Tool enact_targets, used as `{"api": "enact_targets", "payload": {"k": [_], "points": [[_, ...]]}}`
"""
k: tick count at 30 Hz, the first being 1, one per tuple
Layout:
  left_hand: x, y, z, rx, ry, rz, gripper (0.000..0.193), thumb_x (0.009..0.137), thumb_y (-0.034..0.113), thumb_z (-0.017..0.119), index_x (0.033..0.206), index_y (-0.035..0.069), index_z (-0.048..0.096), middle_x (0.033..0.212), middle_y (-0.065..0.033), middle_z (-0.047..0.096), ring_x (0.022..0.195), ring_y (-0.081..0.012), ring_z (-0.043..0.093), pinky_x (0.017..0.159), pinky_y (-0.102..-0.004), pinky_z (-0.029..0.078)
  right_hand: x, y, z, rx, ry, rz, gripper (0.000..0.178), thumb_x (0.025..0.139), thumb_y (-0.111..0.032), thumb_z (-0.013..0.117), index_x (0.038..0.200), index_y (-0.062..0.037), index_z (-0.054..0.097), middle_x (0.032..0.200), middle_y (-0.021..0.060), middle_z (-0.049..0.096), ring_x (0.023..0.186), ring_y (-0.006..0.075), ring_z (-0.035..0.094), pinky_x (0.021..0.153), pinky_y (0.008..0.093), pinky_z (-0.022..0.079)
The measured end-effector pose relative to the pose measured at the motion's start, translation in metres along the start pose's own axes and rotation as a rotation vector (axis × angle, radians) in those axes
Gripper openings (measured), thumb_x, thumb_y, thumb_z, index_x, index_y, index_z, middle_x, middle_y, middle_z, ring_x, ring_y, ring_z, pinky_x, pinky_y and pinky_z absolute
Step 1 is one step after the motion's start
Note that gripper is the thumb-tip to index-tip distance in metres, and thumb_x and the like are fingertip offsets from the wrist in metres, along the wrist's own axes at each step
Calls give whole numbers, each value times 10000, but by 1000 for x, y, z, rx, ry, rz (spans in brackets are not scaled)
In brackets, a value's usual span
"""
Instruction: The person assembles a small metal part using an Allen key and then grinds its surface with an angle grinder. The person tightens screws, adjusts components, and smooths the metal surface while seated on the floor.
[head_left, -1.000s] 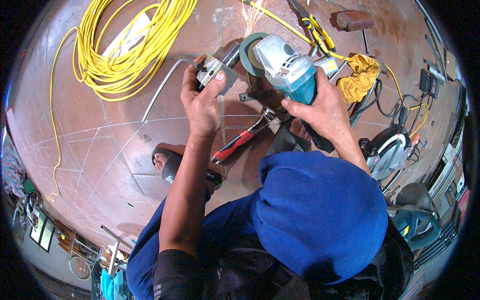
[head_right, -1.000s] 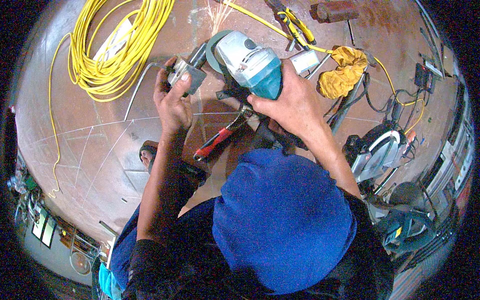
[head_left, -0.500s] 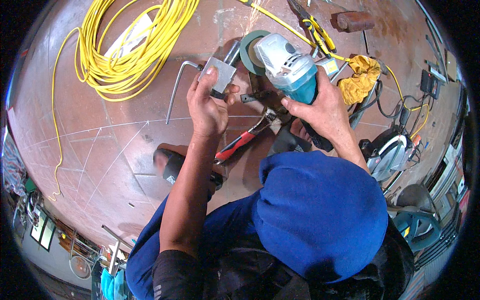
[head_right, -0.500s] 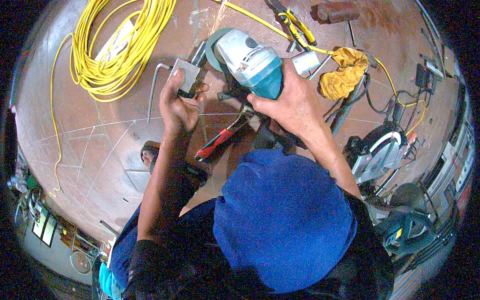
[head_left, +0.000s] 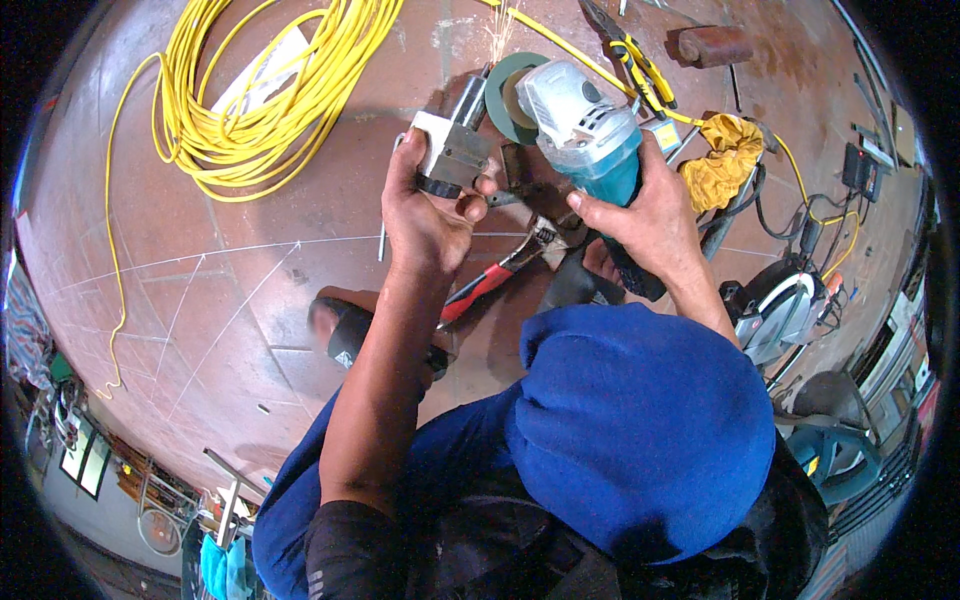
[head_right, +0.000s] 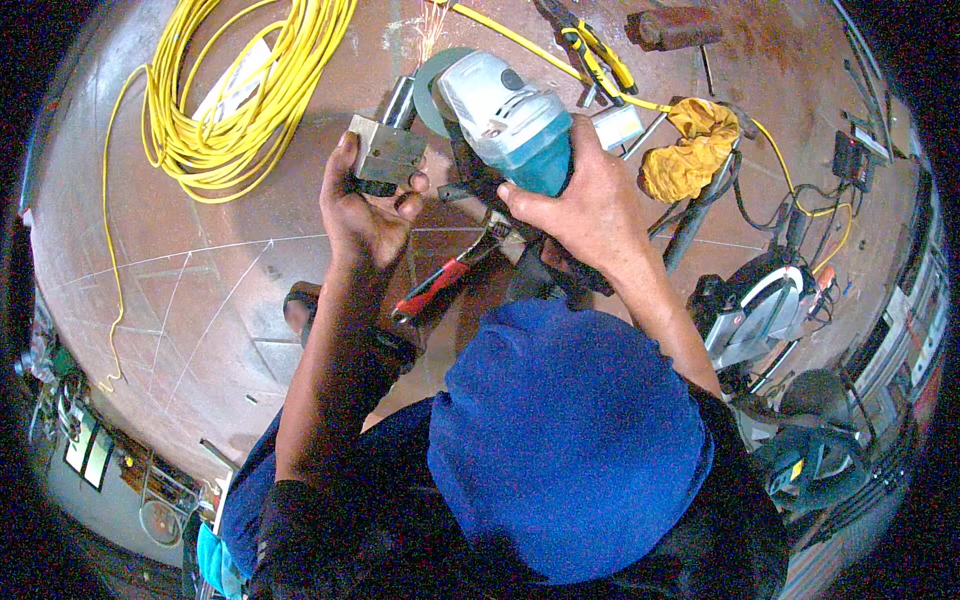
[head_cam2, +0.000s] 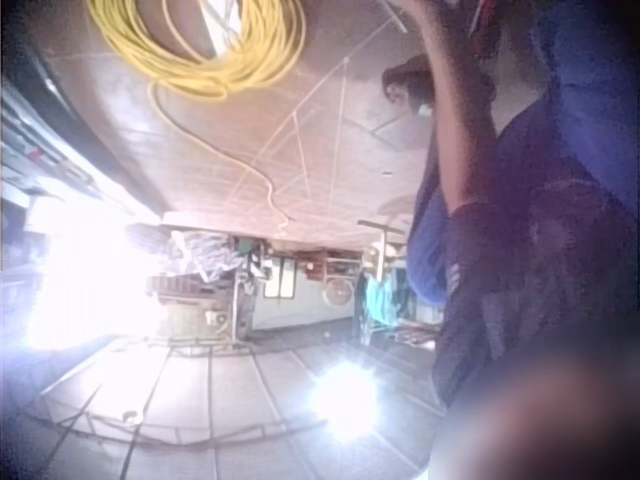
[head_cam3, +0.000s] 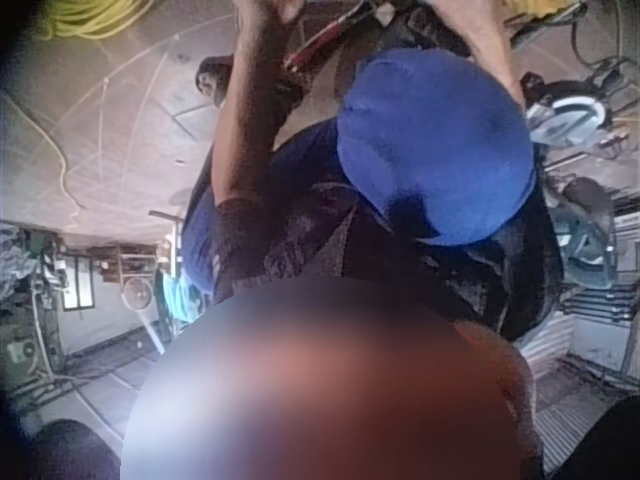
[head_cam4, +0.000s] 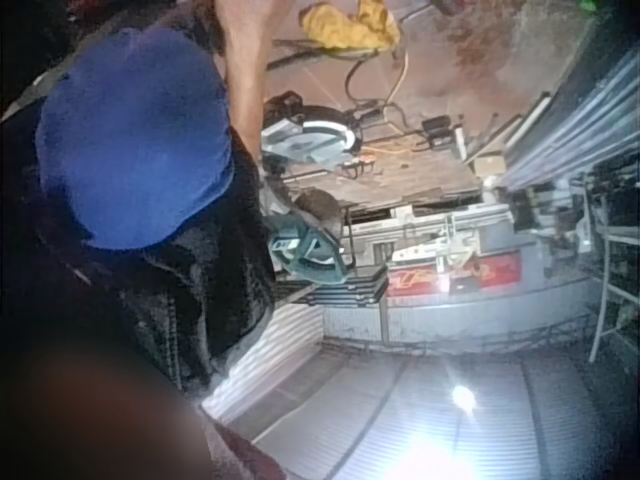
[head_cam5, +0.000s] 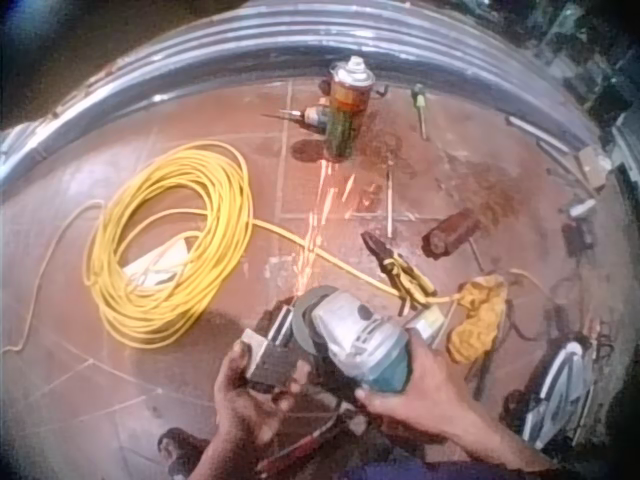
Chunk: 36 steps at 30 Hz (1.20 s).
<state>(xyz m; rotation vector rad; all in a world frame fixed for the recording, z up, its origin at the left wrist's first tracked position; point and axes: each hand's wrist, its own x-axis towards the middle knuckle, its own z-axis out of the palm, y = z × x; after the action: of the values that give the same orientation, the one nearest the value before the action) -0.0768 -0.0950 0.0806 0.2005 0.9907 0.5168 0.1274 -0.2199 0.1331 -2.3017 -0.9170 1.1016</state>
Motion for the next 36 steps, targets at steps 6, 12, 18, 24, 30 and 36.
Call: {"api": "enact_targets", "payload": {"k": [6,12,18,24,30,36], "points": [[5,-2,-7,-159,129,-58,486,976,499,551,1213,75,579,952,-175,689,723,-290,670,465,-306,468,-4,-5,-6,64,56,-52,782,722,-295,879,1336,39,529,1164,178,701,1028,254,694,917,381,544],[5,-3,-11,21,-22,59,450,966,476,565,1223,106,569,1003,-156,686,757,-303,669,580,-345,537,-9,-7,-8,73,24,-5,789,714,-328,881,1324,36,535,1146,190,708,1026,276,703,911,394,547],[-1,-9,-4,-23,65,62,422,962,461,580,1220,127,573,988,-154,678,745,-293,654,587,-329,545,-9,-7,-4,23,33,-79,749,704,-401,880,1223,19,539,1051,268,716,980,421,724,849,482,577],[-2,-3,-1,-144,20,-43,519,964,532,571,1181,61,602,953,-184,666,693,-271,630,510,-302,493,-11,-6,-3,-26,57,-102,720,705,-400,878,1185,16,540,1029,269,717,959,433,722,825,495,575],[-1,1,-5,-245,26,-174,674,966,600,528,1176,-36,597,906,-202,656,616,-213,546,457,-294,400,-9,-2,-1,-4,24,-32,727,713,-390,875,1219,10,539,1030,262,714,984,418,722,841,479,575],[0,0,-4,-339,-41,-220,605,953,575,557,1144,3,607,902,-211,662,638,-259,604,474,-288,426,-12,-4,-4,114,40,-3,794,704,-297,892,1330,34,532,1141,192,712,1038,277,705,913,391,549]]}}
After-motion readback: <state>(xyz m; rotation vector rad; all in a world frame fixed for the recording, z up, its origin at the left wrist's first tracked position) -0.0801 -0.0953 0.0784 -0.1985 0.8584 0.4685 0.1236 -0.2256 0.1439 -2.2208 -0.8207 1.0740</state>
